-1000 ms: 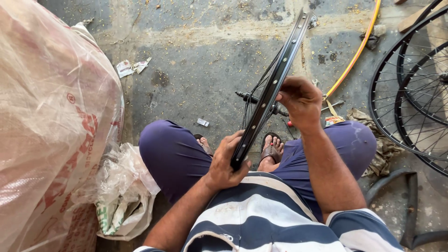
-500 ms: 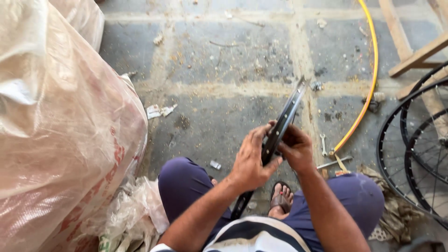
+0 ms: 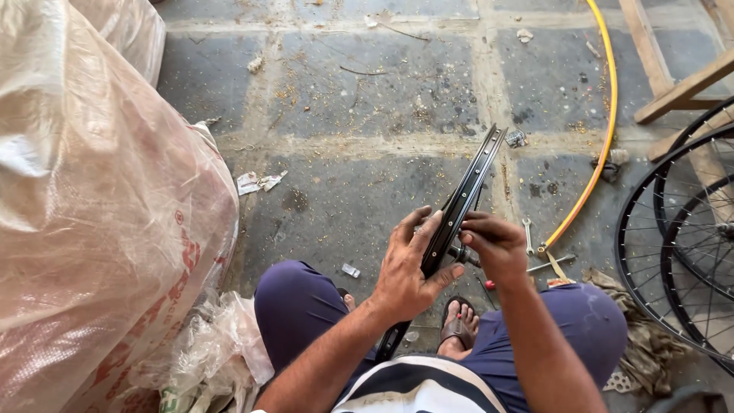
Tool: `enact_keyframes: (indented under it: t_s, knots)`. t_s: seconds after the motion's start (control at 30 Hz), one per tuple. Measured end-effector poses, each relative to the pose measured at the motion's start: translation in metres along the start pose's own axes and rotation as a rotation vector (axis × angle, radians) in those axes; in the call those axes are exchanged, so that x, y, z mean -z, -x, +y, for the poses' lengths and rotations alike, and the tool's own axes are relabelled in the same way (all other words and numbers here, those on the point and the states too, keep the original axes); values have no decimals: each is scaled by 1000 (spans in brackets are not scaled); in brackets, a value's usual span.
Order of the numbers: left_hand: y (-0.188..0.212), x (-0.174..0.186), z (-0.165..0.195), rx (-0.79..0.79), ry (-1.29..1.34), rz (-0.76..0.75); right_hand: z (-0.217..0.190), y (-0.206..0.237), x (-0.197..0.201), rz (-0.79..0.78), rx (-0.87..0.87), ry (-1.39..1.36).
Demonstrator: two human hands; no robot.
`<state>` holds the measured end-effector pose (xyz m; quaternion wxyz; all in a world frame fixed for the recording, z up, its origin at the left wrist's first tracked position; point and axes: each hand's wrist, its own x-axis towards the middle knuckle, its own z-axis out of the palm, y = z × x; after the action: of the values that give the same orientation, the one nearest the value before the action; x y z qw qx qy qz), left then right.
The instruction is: The person sits on the ground and repeatedly inserts and removes a small metal piece into the rim of a bicycle wheel. They rotate the wheel to access different sections and continue the repetitive insertion and removal process throughout the clip.
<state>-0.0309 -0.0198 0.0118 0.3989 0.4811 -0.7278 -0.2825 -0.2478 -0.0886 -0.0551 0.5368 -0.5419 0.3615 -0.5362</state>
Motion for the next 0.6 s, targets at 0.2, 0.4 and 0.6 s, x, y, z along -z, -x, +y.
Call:
enact_keyframes:
  t_s: [0.2,0.4,0.6]
  knots:
    - [8,-5,-4,-28,20,34,-4,-18,-5,-302,-134,-60]
    - [10,-3,-11,-31,-3,66,6,4,-31,88,384,589]
    - [12,-8,-9,-72,-52,76,8,-6,-44,-41,231,689]
